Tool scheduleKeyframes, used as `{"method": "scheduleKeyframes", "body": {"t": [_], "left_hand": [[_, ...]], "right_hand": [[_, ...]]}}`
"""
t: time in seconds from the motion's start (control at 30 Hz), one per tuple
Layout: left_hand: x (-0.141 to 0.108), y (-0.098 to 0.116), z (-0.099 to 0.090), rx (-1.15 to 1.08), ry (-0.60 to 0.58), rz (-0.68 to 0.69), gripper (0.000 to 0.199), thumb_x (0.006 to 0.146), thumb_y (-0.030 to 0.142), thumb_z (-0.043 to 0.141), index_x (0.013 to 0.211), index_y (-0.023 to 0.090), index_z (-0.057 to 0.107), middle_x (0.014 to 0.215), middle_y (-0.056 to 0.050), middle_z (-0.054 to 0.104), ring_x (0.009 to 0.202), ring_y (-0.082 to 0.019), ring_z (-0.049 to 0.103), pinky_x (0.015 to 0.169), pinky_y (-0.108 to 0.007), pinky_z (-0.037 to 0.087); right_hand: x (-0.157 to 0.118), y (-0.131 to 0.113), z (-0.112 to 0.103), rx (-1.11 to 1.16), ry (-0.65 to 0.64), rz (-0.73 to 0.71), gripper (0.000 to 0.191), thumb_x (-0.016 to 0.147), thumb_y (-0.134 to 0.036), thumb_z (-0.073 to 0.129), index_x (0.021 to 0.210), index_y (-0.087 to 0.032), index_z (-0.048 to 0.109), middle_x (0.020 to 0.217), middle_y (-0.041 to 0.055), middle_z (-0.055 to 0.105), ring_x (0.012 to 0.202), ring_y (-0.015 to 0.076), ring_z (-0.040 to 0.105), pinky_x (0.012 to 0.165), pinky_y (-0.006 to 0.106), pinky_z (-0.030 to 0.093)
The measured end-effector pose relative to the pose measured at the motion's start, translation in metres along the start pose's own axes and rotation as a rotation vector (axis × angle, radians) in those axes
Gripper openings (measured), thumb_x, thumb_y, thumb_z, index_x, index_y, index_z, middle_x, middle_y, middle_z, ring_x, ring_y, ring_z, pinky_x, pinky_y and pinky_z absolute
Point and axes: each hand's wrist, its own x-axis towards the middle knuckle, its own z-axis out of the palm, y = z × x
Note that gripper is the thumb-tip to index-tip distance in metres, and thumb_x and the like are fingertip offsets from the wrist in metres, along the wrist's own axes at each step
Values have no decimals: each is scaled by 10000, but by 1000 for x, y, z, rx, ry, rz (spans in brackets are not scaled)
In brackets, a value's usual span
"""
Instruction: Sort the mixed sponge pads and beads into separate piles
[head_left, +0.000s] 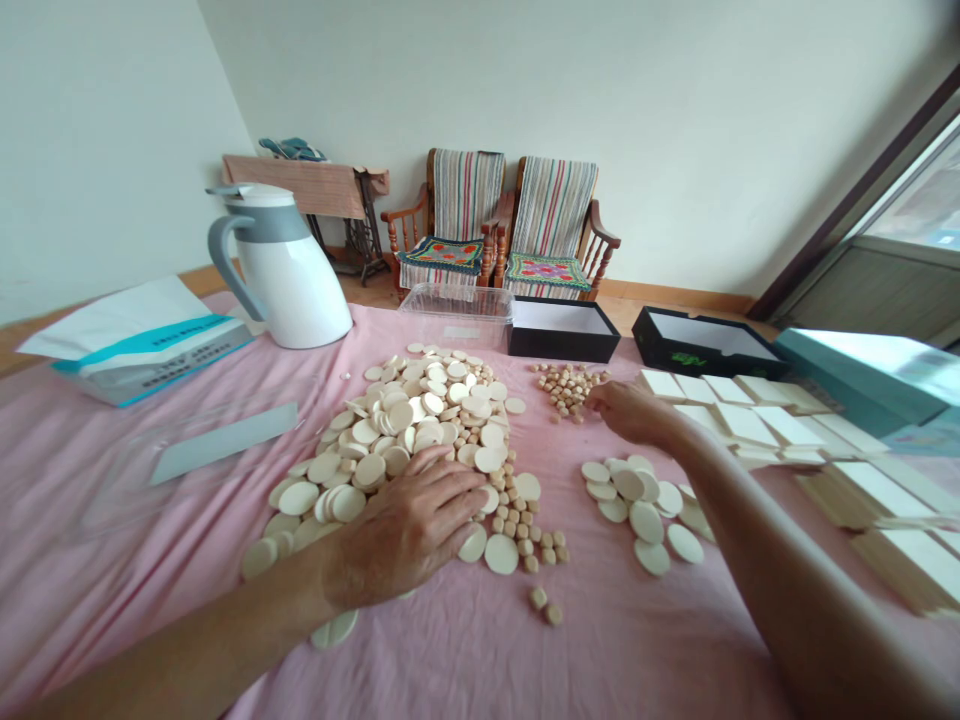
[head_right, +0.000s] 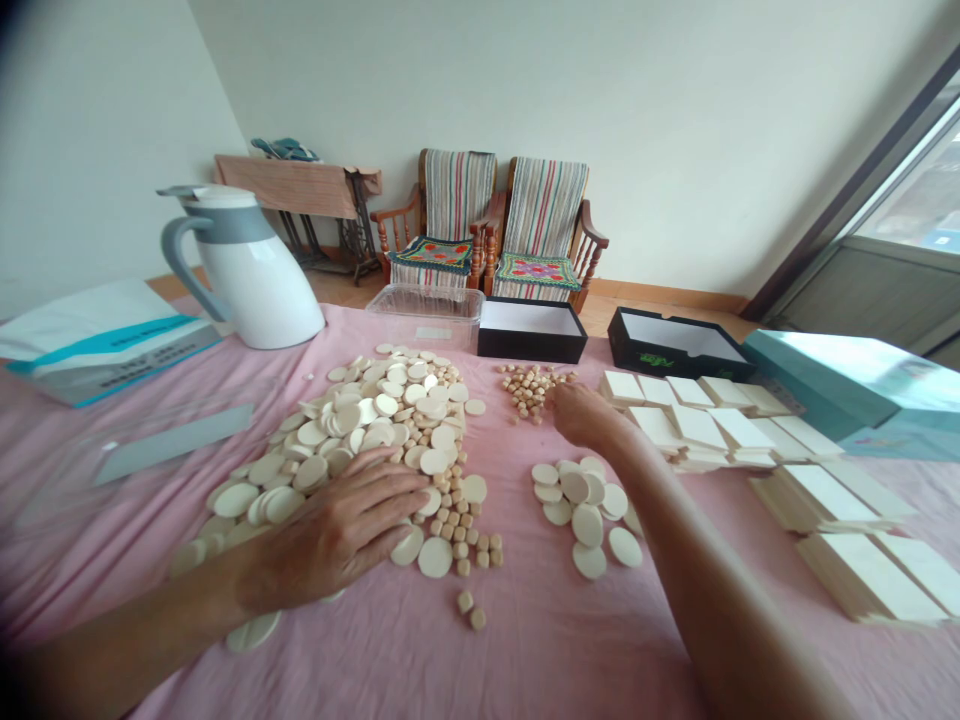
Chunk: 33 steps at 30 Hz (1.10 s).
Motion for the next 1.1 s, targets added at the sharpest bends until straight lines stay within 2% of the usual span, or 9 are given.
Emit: {"method": "scheduleKeyframes", "body": {"t": [0.13,0.23,0.37,0.43,0.5,0.67,0.87,0.93,1.1], "left_hand": [[0,0,-1,-8,-6,-5,243,934,161,493,1151,176,600,1112,-60,661,1070,-191,591,1081,-464,354],[1,1,-1,-9,-8,-11,247,938,162,487,1158,177,598,1113,-59,661,1069,-189,588,1078,-466,358],[1,1,-1,1,-3,-6,227,943,172,476,1128,168,609,1094,-72,666,1058,-194,591,1076,-473,366],[1,1,-1,3,-7,-3,233,939,166,480,1135,168,605,1098,-73,665,1059,-195,592,1081,-475,362],[1,0,0,3,-8,-2,247,933,156,487,1153,173,598,1108,-69,663,1061,-195,593,1082,-473,362],[2,0,0,4,14,7,241,929,154,493,1140,176,605,1104,-69,666,1051,-195,601,1063,-459,383],[1,1,-1,7,1,-2,248,929,158,494,1151,181,604,1114,-71,668,1053,-201,604,1060,-470,385],[1,1,-1,5,2,-1,247,930,157,492,1150,181,602,1114,-71,667,1053,-200,603,1062,-473,381],[2,1,-1,11,11,13,241,925,145,496,1139,178,602,1113,-71,667,1064,-201,599,1068,-474,375]], "right_hand": [[-1,-24,4,76,118,-115,234,773,-72,469,787,-152,689,810,89,701,771,190,627,676,275,433],[2,-51,20,238,166,-239,308,785,-96,494,1023,-159,678,983,90,704,859,184,638,763,289,477],[15,-72,52,138,288,-244,527,820,-40,408,1339,-88,490,1365,185,518,1238,242,494,1008,374,395],[20,-74,62,89,275,-263,534,854,-47,383,1385,-74,425,1431,197,445,1317,244,412,1054,390,349],[21,-74,66,68,250,-307,455,897,-79,371,1342,-93,464,1380,185,499,1282,237,440,1039,381,355],[15,-77,57,25,250,-285,208,911,-107,418,946,-135,621,981,137,638,946,211,573,839,311,425],[-7,-65,29,214,228,-253,179,789,-115,518,915,-145,644,880,76,669,784,167,586,718,265,427],[-24,-54,15,238,209,-251,168,768,-118,517,854,-166,653,838,46,679,732,150,584,695,260,428],[-78,-20,-12,176,227,-248,209,782,-163,532,931,-211,671,905,40,686,798,169,607,723,291,457]]}}
